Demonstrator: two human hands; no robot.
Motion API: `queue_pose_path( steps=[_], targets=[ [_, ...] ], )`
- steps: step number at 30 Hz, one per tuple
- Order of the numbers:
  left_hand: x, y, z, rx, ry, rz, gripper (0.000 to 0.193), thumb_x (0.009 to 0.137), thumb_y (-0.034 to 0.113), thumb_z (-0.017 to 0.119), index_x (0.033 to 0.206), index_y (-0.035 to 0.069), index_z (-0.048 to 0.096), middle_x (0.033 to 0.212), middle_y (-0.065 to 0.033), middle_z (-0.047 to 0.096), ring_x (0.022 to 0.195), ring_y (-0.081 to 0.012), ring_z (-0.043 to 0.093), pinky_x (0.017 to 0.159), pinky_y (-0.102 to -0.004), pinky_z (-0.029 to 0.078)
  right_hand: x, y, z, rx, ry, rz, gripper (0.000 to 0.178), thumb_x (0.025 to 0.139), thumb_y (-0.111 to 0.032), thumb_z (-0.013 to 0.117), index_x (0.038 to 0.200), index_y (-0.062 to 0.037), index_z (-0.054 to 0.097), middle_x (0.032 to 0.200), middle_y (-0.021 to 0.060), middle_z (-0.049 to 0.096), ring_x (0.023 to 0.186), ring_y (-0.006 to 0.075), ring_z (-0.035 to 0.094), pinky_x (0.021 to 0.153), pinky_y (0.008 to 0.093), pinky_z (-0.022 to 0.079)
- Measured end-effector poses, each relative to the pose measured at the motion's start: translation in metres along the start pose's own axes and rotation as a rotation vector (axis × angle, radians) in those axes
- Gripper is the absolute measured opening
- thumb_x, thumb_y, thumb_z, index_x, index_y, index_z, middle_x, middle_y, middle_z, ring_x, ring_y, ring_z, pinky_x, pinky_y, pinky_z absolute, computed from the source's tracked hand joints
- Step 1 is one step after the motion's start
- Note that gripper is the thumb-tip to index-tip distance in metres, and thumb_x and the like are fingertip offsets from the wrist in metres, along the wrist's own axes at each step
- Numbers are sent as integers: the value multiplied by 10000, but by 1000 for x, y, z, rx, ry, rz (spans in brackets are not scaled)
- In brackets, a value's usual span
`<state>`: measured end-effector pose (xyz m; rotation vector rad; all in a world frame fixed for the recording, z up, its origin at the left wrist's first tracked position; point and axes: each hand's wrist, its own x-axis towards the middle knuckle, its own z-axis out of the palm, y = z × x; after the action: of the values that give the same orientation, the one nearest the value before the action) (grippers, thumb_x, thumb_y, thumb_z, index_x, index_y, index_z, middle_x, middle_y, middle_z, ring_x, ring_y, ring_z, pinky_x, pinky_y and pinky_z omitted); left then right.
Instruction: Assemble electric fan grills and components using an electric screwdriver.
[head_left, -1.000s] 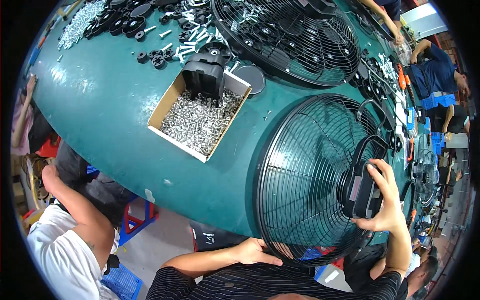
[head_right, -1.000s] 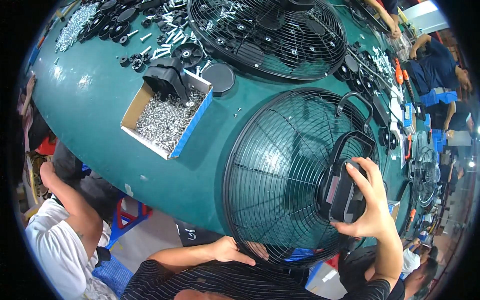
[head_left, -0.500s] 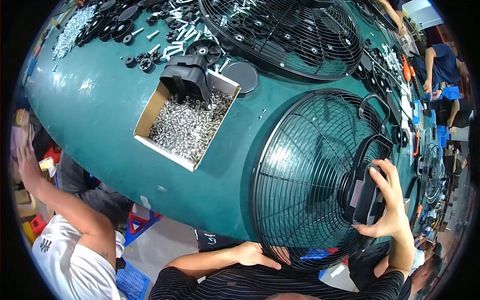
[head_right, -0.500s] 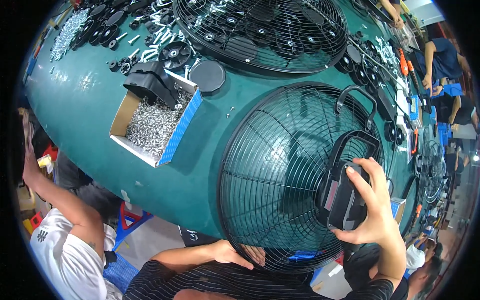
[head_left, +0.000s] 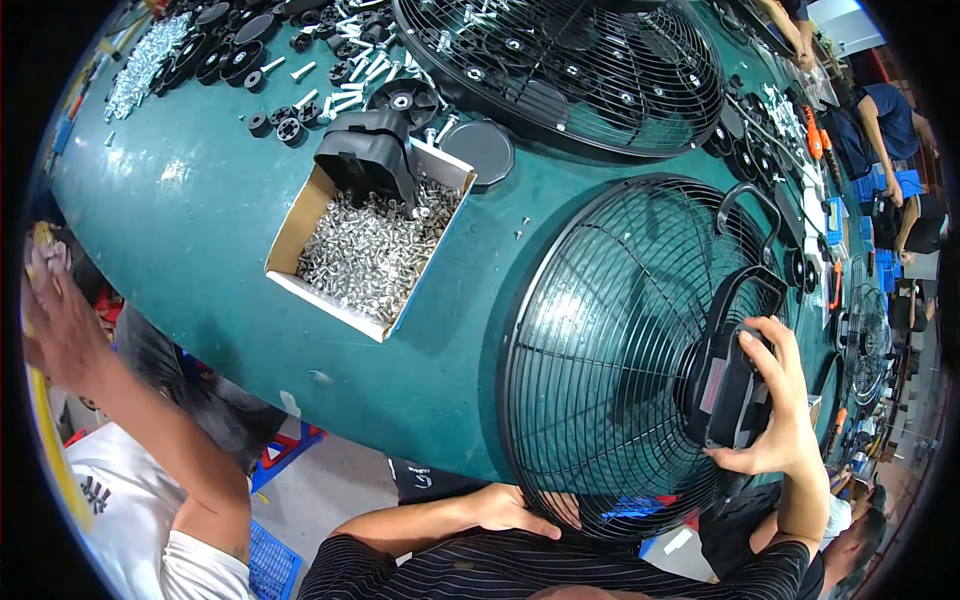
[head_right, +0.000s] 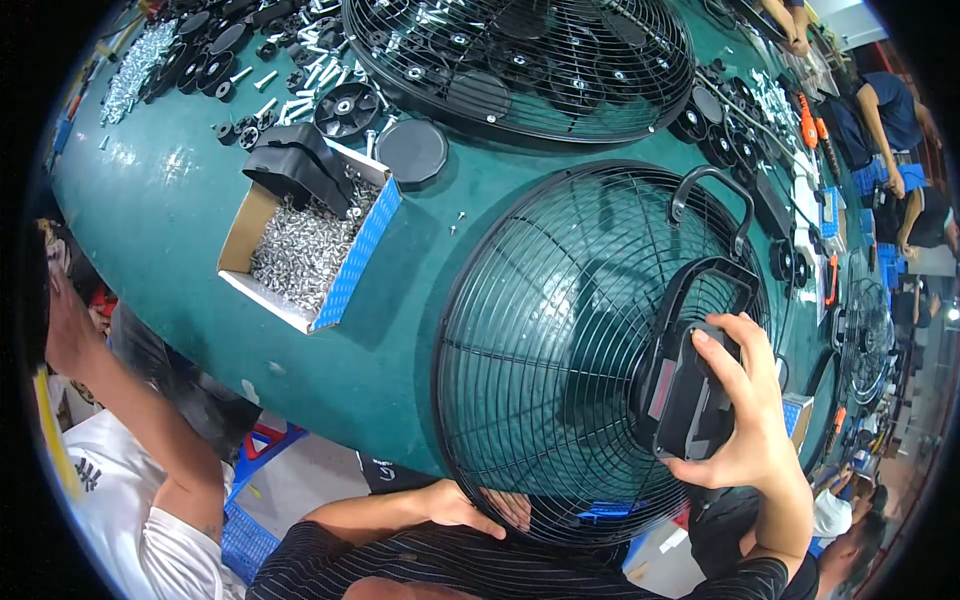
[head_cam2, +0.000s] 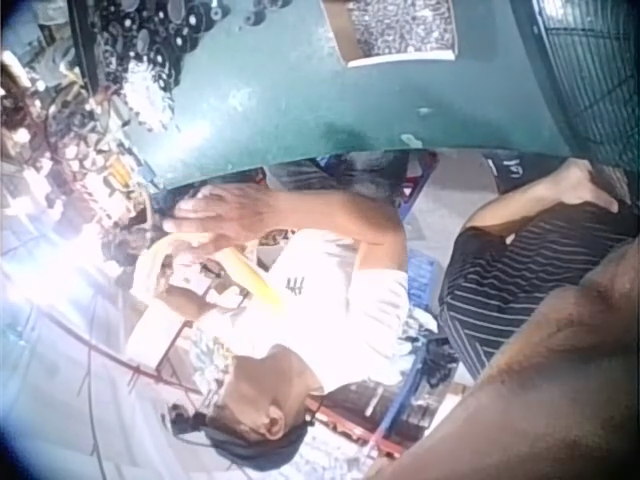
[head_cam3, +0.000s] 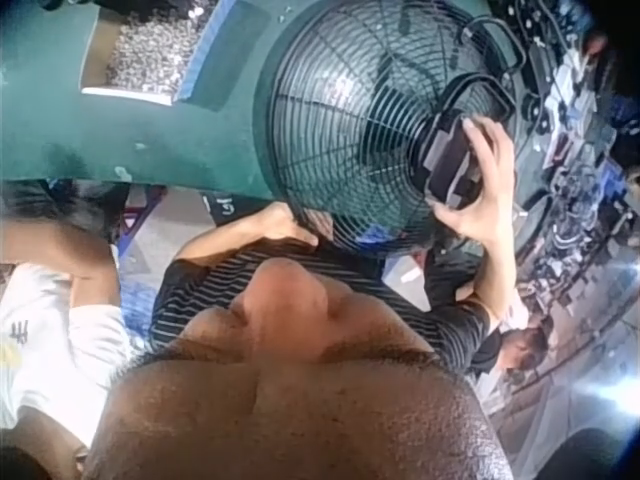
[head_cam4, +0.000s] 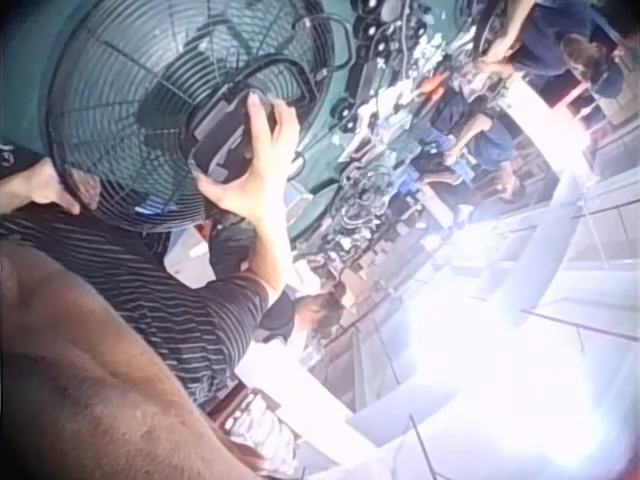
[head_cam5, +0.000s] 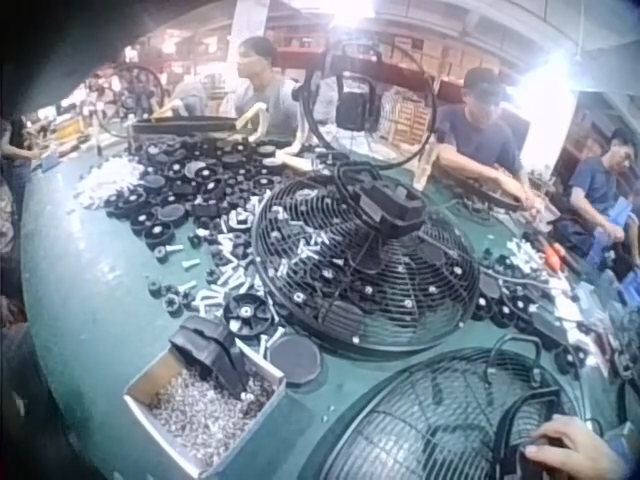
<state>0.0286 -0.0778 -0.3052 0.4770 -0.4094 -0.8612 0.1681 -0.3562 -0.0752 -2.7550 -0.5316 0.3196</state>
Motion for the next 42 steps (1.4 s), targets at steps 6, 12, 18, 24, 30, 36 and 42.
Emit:
queue_pose_path(
  steps=[6,12,18,24,30,36,42],
  targets=[
    [-1,0,-1,44,11,-9,250,814,9,762,1053,-8,691,1088,-159,719,1111,-305,649,1023,-478,458,1,2,2,15,2,-2,1047,385,-274,841,1358,-73,512,1320,275,463,1240,461,469,1098,604,286],
    [-3,-3,0,-2,44,-17,236,796,-11,770,1019,-7,692,1064,-170,722,1102,-321,651,1013,-487,456,-1,3,3,22,6,-12,1057,384,-282,841,1363,-71,504,1317,273,463,1240,459,470,1093,618,285],
    [0,4,0,-47,21,20,239,799,-24,761,1029,-20,694,1053,-193,718,1097,-338,650,1038,-512,430,-2,0,0,-11,-25,-9,1079,405,-305,854,1386,-59,480,1362,290,434,1284,473,432,1105,613,271],
    [1,10,0,31,19,-5,304,780,14,782,1071,-34,705,1055,-180,721,1106,-351,641,1061,-527,405,-38,19,3,141,258,-10,1276,586,-652,821,1528,-12,244,1558,298,233,1454,444,234,1170,579,127],
    [-11,35,7,370,250,-278,503,775,112,808,1213,-60,630,1249,-169,645,1122,-295,627,1031,-444,446,-112,46,77,466,830,344,1006,821,-524,710,1500,60,253,1534,209,325,1436,318,303,1177,419,206],
    [-38,120,27,614,184,-278,415,845,83,758,1213,-42,612,1146,-152,677,1036,-208,658,895,-349,532,-152,72,135,598,1084,406,581,974,-231,517,1449,69,367,1485,207,411,1410,291,355,1171,388,224],
    [15,156,11,1218,758,462,385,1022,216,515,1316,-32,539,1321,-166,573,1225,-239,554,1021,-364,440,-149,75,140,835,1196,194,568,1033,-305,421,1453,73,360,1490,200,405,1412,291,360,1186,405,229]
  ],
)
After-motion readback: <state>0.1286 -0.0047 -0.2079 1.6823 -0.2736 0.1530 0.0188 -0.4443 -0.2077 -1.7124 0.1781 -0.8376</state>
